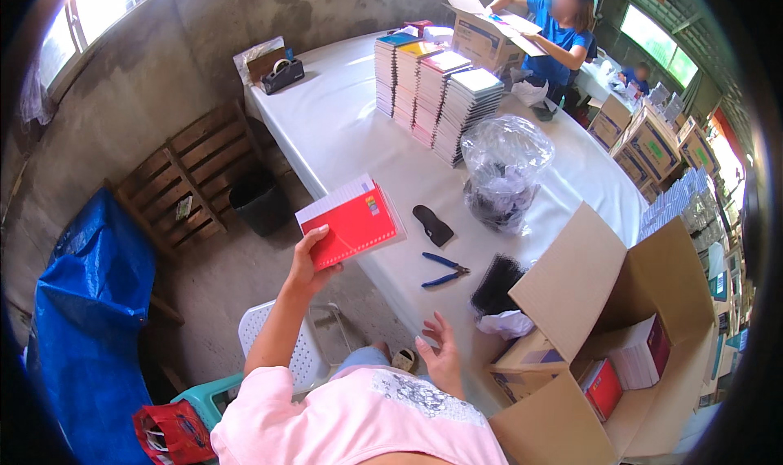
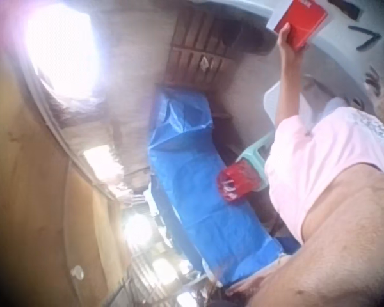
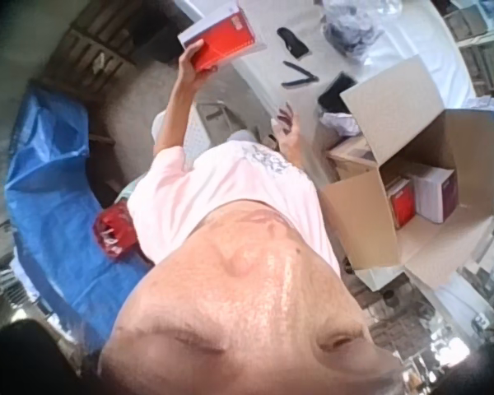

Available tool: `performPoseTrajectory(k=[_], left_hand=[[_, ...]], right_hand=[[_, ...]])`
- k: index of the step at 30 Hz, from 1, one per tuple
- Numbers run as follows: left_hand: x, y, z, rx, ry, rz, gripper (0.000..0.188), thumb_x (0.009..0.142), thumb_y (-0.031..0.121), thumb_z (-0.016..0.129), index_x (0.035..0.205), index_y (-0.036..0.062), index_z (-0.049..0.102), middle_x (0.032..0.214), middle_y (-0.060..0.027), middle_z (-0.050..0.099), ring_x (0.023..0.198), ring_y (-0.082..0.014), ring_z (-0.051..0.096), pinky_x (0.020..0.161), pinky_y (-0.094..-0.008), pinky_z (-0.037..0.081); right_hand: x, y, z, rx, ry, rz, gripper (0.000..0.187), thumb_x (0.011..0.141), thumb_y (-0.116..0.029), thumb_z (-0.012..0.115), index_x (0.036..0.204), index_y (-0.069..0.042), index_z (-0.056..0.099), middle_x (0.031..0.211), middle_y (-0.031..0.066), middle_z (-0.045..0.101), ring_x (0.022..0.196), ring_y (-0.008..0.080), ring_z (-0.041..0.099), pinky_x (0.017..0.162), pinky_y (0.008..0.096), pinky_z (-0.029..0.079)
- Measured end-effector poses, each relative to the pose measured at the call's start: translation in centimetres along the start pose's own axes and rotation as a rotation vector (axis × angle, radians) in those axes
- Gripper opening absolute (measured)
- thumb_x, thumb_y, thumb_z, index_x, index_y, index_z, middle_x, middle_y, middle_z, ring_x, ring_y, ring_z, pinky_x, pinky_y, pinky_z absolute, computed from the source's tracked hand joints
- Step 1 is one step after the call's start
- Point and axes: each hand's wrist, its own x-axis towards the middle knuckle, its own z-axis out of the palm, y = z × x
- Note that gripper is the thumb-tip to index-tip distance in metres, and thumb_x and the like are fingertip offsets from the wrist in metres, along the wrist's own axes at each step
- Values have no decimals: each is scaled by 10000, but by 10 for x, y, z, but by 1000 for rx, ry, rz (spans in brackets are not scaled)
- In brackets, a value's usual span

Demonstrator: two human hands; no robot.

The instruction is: The person trims excess binding material from a stack of notebooks using pliers and then places stacks of finished notebooks into a shipping box.

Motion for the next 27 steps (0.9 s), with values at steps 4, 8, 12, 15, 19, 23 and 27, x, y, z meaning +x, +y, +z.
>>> performPoseTrajectory(k=[4, 8, 12, 15, 19, 23, 27], left_hand=[[12, -9, -17, 75, -85, -175, 425, 775, 373, 585, 1060, 61, 548, 832, -80, 657, 580, -167, 598, 481, -297, 467], [30, -24, -19, 96, -203, -399, 433, 788, 339, 572, 1084, 24, 548, 857, -105, 663, 623, -197, 633, 526, -320, 501], [67, -18, -2, 181, -292, -635, 452, 770, 319, 604, 1091, 6, 550, 926, -105, 653, 772, -182, 646, 641, -297, 522], [114, 2, -1, 295, -407, -637, 522, 750, 279, 620, 1172, -2, 494, 1095, -148, 591, 977, -223, 594, 853, -352, 478], [201, 39, 0, 446, -752, -367, 858, 662, 252, 727, 1354, 46, 263, 1254, -133, 443, 1200, -244, 409, 1025, -371, 323], [288, 67, -25, 725, -927, -74, 1081, 595, 238, 797, 1427, 82, 125, 1397, -163, 280, 1316, -267, 250, 1083, -371, 192], [356, 80, -39, 999, -1146, 142, 1281, 544, 142, 828, 1444, 112, -83, 1490, -191, 80, 1385, -294, 85, 1110, -390, 100]], right_hand=[[35, 16, -13, 141, -14, 14, 691, 844, -236, 621, 1407, -92, 247, 1320, 224, 402, 1206, 290, 421, 932, 408, 406], [74, 21, -5, 240, -16, 22, 813, 844, -339, 598, 1448, -175, 80, 1342, 240, 367, 1260, 310, 364, 942, 425, 400], [124, 7, 23, 621, 13, 123, 923, 820, -384, 612, 1447, -247, -51, 1315, 220, 410, 1216, 292, 425, 935, 420, 402], [168, -4, 33, 592, -82, 49, 1048, 749, -348, 693, 1442, -246, -85, 1308, 176, 428, 1209, 274, 433, 952, 411, 391], [243, -18, 70, 384, -108, -21, 1253, 613, -201, 808, 1432, -245, -139, 1352, 160, 367, 1255, 276, 373, 1014, 419, 331], [319, -33, 98, 255, -142, -124, 1393, 500, -29, 832, 1414, -258, -193, 1407, 147, 274, 1299, 274, 291, 1063, 407, 259], [375, -12, 112, -80, -132, -307, 1438, 477, -46, 858, 1395, -199, -238, 1416, 185, 235, 1328, 307, 236, 1094, 414, 208]])
